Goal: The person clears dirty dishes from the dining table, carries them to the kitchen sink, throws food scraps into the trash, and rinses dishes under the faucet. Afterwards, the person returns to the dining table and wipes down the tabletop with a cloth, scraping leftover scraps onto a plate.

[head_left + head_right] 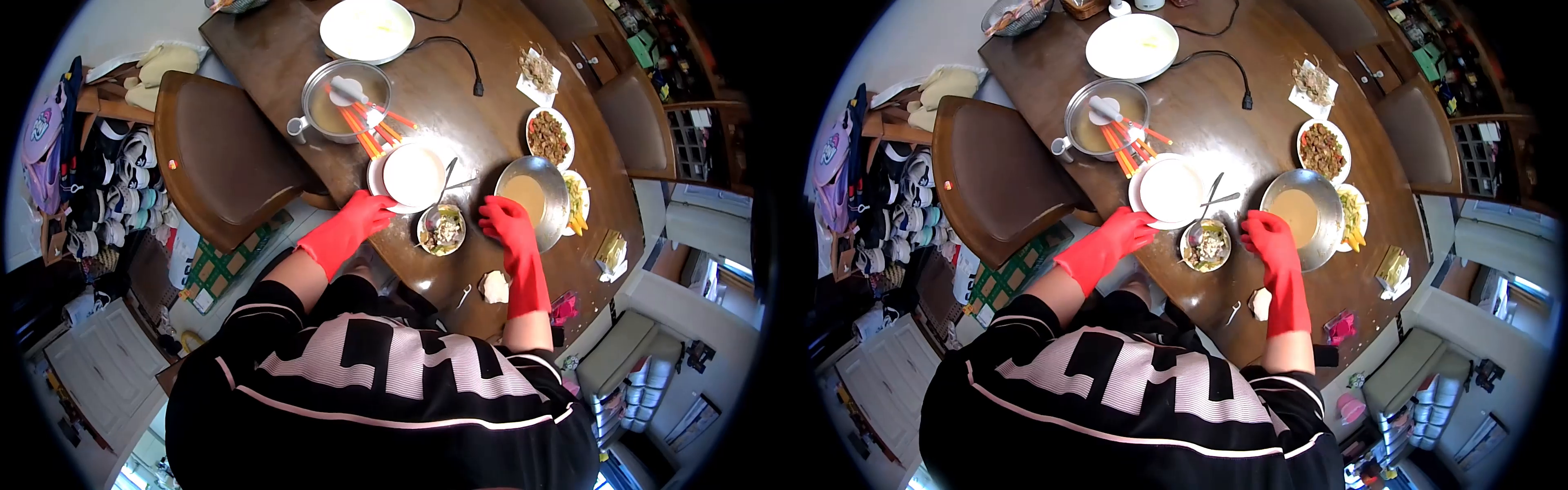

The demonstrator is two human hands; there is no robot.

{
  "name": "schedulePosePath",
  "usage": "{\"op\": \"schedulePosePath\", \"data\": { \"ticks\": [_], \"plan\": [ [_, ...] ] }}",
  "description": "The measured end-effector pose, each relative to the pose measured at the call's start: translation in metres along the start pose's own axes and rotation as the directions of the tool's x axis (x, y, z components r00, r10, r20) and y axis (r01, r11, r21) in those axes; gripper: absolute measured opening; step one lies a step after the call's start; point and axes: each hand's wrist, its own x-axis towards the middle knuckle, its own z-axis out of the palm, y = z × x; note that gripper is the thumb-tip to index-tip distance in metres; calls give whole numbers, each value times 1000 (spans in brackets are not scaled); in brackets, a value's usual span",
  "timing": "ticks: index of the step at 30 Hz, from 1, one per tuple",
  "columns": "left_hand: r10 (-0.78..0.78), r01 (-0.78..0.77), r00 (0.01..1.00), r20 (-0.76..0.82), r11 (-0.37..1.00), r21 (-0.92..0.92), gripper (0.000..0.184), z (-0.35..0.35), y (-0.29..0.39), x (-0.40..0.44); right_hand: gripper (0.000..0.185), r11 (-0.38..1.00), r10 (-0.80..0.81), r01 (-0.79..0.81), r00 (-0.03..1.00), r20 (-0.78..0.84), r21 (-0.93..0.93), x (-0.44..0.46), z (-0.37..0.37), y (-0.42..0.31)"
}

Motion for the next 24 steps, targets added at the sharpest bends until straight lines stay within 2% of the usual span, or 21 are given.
{"op": "schedulePosePath", "data": {
  "ticks": [2,6,7,8,10,11,12,13,14,15,16,17,23,24],
  "plan": [
    [-9,8,1000,-14,1000,-26,35,1,-2,8,42,999,30,-29,999,36,-40,21,12,4],
    [-26,24,998,-52,999,-42,33,2,-4,19,34,994,-75,75,997,5,-82,92,32,22],
    [-29,27,999,-41,998,-50,32,0,-5,22,31,922,-210,261,958,198,-286,116,30,31],
    [-31,29,999,-30,998,-58,31,-2,-5,24,29,777,-287,459,868,405,-432,142,21,40],
    [-39,32,996,-79,996,-83,33,0,-6,27,18,827,-209,428,836,508,-365,154,27,41],
    [-44,34,994,-103,995,-98,33,0,-6,29,12,973,-74,161,897,436,-167,159,39,47],
    [-54,46,994,-91,995,-89,33,-3,-6,33,10,991,88,-121,914,396,60,158,48,46],
    [-65,58,995,-77,995,-81,33,-4,-8,37,11,951,-163,260,882,441,-168,156,47,42],
    [-76,72,995,-62,995,-73,33,-6,-9,41,13,722,-403,582,793,458,-373,154,46,38],
    [-86,79,994,-66,992,-101,33,-3,-6,38,12,982,-93,135,955,283,-132,154,58,31],
    [-98,88,993,-69,988,-130,33,4,-1,29,12,923,293,-334,932,213,190,154,65,28],
    [-110,98,991,-71,983,-157,33,8,2,21,16,927,243,-307,930,276,217,159,60,34],
    [-116,122,993,39,960,-252,35,1,-6,32,18,921,291,-350,911,294,173,160,61,29],
    [-115,126,992,52,948,-294,35,1,-5,30,18,924,279,-348,896,346,158,158,60,26]
  ]
}}
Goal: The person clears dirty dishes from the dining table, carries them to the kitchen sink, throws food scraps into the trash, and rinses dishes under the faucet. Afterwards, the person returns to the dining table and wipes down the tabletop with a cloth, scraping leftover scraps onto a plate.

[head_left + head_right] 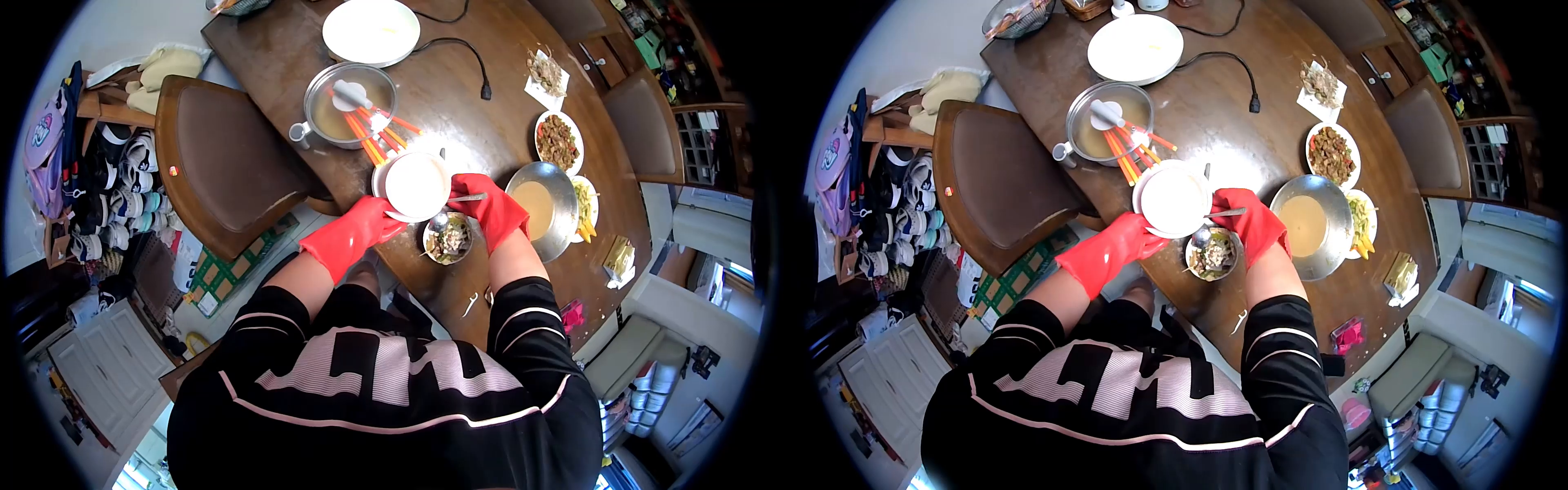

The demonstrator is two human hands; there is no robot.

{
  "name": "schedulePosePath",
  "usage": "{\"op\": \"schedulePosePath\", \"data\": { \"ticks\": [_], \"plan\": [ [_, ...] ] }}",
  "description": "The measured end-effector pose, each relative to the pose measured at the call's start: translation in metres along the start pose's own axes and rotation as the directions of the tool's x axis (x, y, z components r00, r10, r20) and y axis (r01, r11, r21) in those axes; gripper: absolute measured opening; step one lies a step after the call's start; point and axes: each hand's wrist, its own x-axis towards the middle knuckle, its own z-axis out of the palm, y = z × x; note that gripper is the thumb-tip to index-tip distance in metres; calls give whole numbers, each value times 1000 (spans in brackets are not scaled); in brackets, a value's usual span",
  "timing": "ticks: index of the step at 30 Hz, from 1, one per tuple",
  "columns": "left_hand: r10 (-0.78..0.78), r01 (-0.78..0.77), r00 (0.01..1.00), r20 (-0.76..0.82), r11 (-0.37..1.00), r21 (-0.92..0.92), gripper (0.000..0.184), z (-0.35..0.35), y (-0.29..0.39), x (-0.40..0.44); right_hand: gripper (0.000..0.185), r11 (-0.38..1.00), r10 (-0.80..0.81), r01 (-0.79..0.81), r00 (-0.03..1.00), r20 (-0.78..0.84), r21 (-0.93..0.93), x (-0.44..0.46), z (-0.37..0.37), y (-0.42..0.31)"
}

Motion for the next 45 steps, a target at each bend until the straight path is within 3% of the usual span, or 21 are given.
{"op": "schedulePosePath", "data": {
  "ticks": [3,6,13,16,19,22,29,35,41,43,45],
  "plan": [
    [-20,22,999,27,998,-62,35,3,1,-4,27,995,11,-1,996,93,-101,-6,6,-4],
    [-31,31,999,8,999,-24,36,5,2,-9,31,996,-91,89,974,206,17,-24,26,0],
    [-28,29,999,-23,1000,10,36,10,4,-17,30,999,-54,53,990,132,6,0,6,9],
    [-29,29,999,-24,1000,-1,36,9,3,-16,27,963,-190,239,929,318,-122,5,-10,17],
    [-36,35,999,-21,999,-38,35,4,1,-6,19,980,-138,168,960,246,-106,4,-9,18],
    [-44,44,998,-38,999,-9,35,5,2,-7,24,970,-107,151,969,222,-192,6,-14,15],
    [-13,13,1000,-5,1000,1,33,4,0,-7,25,951,-129,198,952,277,-239,-5,-12,14],
    [-69,76,996,-63,991,107,29,2,3,-7,26,943,-150,227,941,303,-241,-21,-10,10],
    [27,-22,999,-20,976,216,35,5,-4,-27,29,942,-183,249,942,281,-224,-40,-3,9],
    [21,-26,999,36,988,150,38,-5,-11,-33,32,957,-157,211,954,256,-201,-48,-2,8],
    [19,-31,996,88,991,131,40,-11,-18,-43,36,937,-200,270,934,295,-220,-44,-7,10]
  ]
}}
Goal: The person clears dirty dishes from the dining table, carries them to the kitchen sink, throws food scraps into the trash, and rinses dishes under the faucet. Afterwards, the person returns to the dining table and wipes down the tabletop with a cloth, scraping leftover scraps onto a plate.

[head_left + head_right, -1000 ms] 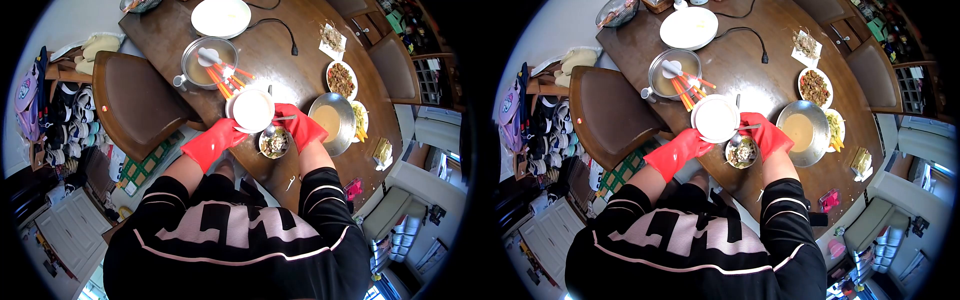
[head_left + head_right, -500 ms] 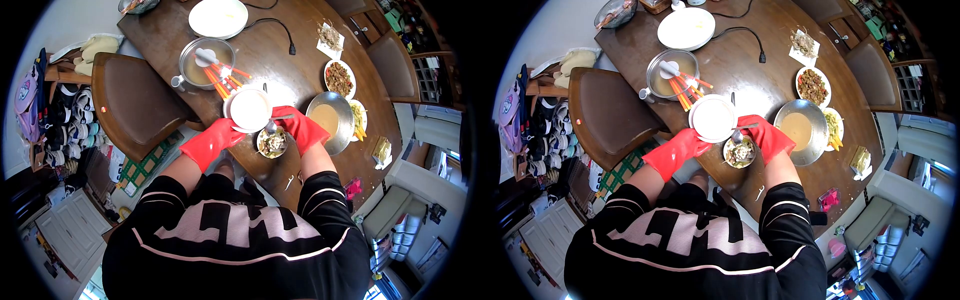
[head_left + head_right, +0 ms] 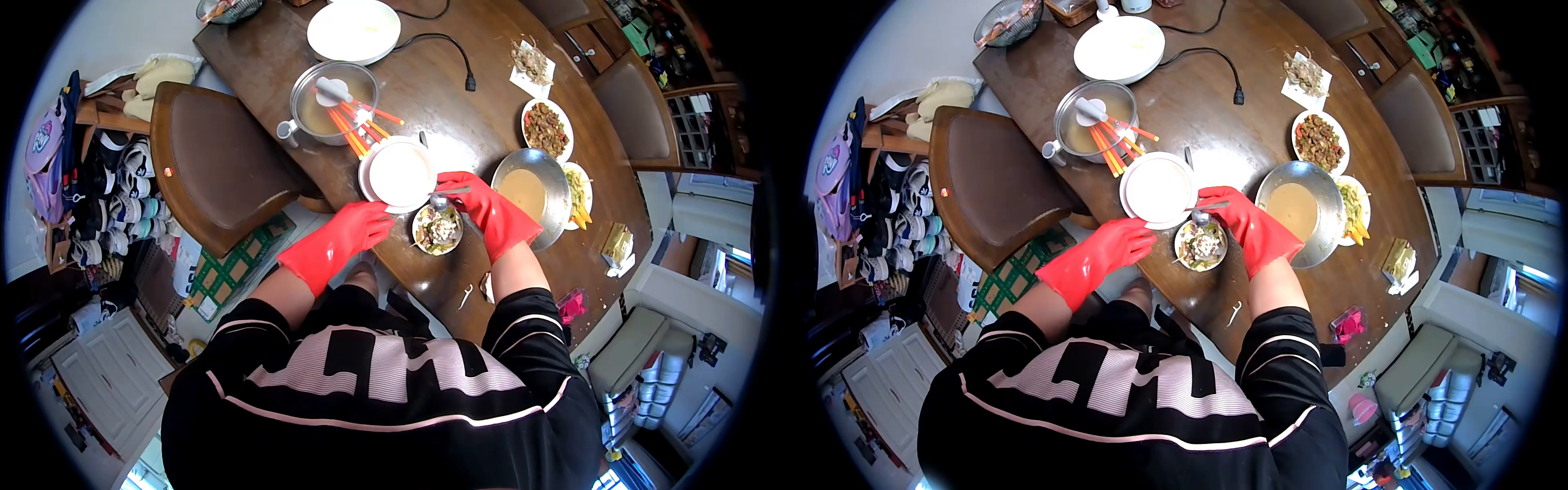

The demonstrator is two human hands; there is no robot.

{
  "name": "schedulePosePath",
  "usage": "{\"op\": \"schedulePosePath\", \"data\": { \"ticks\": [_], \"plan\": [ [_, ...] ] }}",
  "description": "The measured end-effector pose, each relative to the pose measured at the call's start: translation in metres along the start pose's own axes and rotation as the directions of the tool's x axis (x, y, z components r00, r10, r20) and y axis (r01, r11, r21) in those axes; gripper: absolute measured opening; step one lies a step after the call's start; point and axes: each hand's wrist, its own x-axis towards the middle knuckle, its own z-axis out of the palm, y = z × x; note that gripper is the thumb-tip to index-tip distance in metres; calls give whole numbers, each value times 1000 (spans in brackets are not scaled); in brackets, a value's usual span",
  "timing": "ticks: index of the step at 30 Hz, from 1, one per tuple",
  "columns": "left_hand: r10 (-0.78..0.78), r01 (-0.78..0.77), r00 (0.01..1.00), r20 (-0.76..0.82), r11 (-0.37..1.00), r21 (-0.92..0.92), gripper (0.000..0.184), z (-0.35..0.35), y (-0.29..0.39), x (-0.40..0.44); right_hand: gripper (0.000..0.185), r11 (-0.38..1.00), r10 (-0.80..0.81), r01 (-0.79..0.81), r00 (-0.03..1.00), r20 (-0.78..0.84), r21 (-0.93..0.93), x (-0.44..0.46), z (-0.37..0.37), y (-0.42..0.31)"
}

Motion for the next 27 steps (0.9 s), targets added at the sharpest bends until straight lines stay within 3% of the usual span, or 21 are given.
{"op": "schedulePosePath", "data": {
  "ticks": [2,5,6,9,14,17,20,23,24,27],
  "plan": [
    [7,-8,999,43,999,34,41,0,-5,-17,42,998,-27,27,1000,-11,-48,6,-3,1],
    [36,-37,999,29,998,50,43,7,-9,-35,45,995,-94,92,984,-153,-26,11,-11,13],
    [50,-52,998,38,998,47,44,5,-10,-38,52,996,-63,49,981,-185,-76,3,-10,7],
    [89,-91,995,45,995,46,45,2,-13,-44,47,987,-92,137,916,-391,88,-52,24,-26],
    [64,-66,998,25,993,99,47,3,-16,-66,46,914,-336,397,854,-397,81,-101,-2,-10],
    [-12,-7,993,118,988,152,48,20,-23,-82,46,826,-425,533,802,-420,183,-132,29,-16],
    [84,-157,927,367,972,173,42,52,-36,-92,50,685,-575,630,776,-260,366,-138,40,14],
    [225,-583,731,644,696,419,34,102,-40,-100,48,700,-580,631,775,-250,334,-149,87,26],
    [343,-654,692,636,671,349,25,107,-58,-86,49,712,-575,622,782,-239,324,-152,101,31],
    [417,-632,767,487,358,688,22,111,-54,-112,50,721,-596,612,787,-158,325,-152,113,42]
  ]
}}
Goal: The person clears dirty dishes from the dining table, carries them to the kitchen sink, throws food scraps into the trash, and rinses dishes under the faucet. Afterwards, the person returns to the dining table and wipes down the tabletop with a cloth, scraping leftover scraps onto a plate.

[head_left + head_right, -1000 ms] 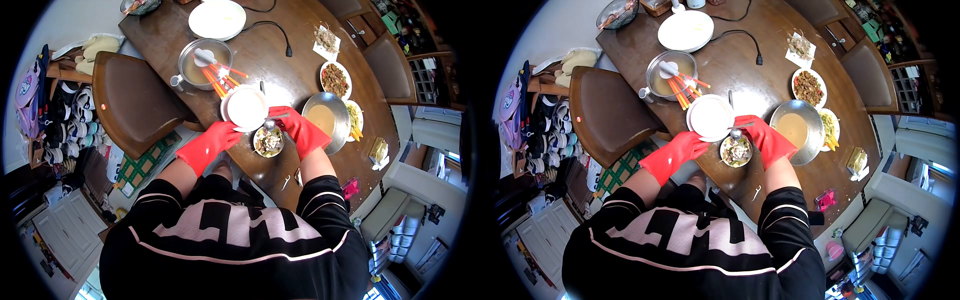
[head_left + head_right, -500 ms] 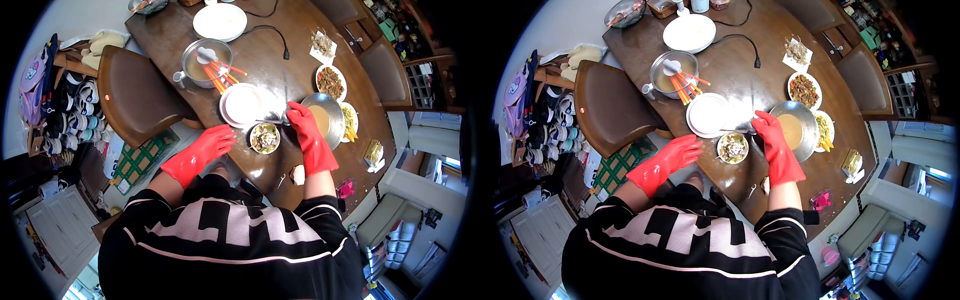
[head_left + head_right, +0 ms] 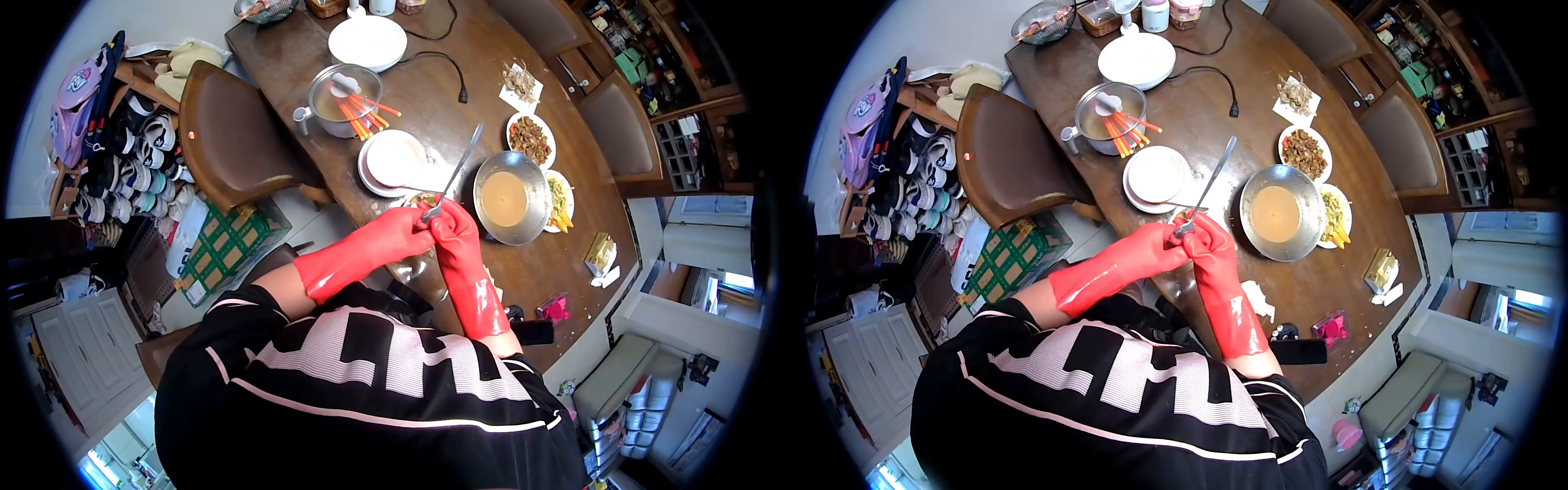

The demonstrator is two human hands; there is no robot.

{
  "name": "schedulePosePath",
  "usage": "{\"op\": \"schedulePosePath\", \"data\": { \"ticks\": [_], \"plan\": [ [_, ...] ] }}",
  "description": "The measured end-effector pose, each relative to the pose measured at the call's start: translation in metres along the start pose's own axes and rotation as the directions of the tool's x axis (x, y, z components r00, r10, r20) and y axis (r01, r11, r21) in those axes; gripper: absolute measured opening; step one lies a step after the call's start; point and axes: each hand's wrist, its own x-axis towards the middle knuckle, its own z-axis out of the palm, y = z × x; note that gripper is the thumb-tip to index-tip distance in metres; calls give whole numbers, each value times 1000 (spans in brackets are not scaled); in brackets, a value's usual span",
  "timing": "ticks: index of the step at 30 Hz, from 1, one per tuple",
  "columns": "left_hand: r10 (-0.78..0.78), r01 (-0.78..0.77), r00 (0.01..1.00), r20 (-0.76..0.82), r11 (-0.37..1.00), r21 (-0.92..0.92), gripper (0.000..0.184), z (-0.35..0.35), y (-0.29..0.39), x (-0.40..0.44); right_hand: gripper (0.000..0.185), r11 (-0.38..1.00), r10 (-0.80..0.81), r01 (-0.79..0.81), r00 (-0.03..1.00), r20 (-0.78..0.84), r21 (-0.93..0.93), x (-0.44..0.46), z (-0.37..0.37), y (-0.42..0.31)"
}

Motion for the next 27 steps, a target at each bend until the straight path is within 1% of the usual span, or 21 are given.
{"op": "schedulePosePath", "data": {
  "ticks": [1,2,3,4,5,6,7,8,9,12,13,14,16,17,18,20,21,23,25,26,27],
  "plan": [
    [3,-3,999,-51,1000,-3,19,-1,-3,-4,50,999,44,-44,999,17,-26,-3,5,-7],
    [-13,19,999,-34,983,182,19,-5,0,-6,51,995,88,-86,996,32,-52,-5,9,-14],
    [-36,40,999,-19,932,360,20,-11,3,-8,54,981,156,-155,988,3,-119,-6,11,-22],
    [-65,59,998,-7,850,524,20,-16,3,-11,56,964,176,-175,984,-12,-199,-7,16,-35],
    [83,-52,996,-12,720,692,18,-19,-13,-11,57,963,129,-140,990,-59,-230,-6,12,-40],
    [143,-117,989,38,608,786,17,-27,-23,-11,58,959,80,-105,991,-103,-265,-4,8,-47],
    [194,-178,977,93,480,859,16,-37,-31,-11,54,966,104,-131,986,-131,-221,-4,14,-67],
    [236,-231,959,155,340,912,15,-47,-38,-11,47,951,153,-194,972,-179,-239,-7,17,-82],
    [236,-208,959,159,202,957,10,-54,-43,-11,42,920,192,-238,966,-172,-312,-7,7,-84],
    [261,-157,955,141,43,987,9,-75,-53,-2,32,795,338,-403,915,-221,-453,-6,4,-80],
    [326,-137,937,130,-2,991,9,-81,-60,1,30,744,387,-461,887,-251,-484,-6,6,-77],
    [308,-117,945,110,5,993,8,-87,-66,5,27,748,409,-458,888,-210,-480,-6,5,-71],
    [269,-82,960,74,18,997,8,-96,-63,8,25,766,445,-506,863,-241,-396,-7,21,-59],
    [314,-70,949,42,78,995,8,-100,-72,14,24,786,455,-512,859,-236,-346,-7,22,-47],
    [285,-37,958,15,72,997,7,-103,-74,17,22,801,458,-519,852,-252,-297,-8,23,-33],
    [231,25,972,-37,55,998,8,-105,-76,26,23,832,445,-495,865,-232,-251,-10,22,-6],
    [230,43,971,-59,71,997,8,-105,-77,29,25,824,463,-515,853,-242,-235,-10,25,0],
    [226,84,968,-105,100,991,11,-106,-79,32,27,816,535,-563,820,-203,-127,-7,26,6],
    [207,258,919,-335,326,910,14,-106,-89,41,29,784,612,-621,779,-133,-28,-1,25,5],
    [178,334,879,-442,432,838,16,-107,-94,44,29,775,620,-630,774,-126,-55,2,25,0],
    [201,287,914,-353,296,911,17,-110,-94,45,29,766,628,-638,769,-120,-82,4,27,-7]
  ]
}}
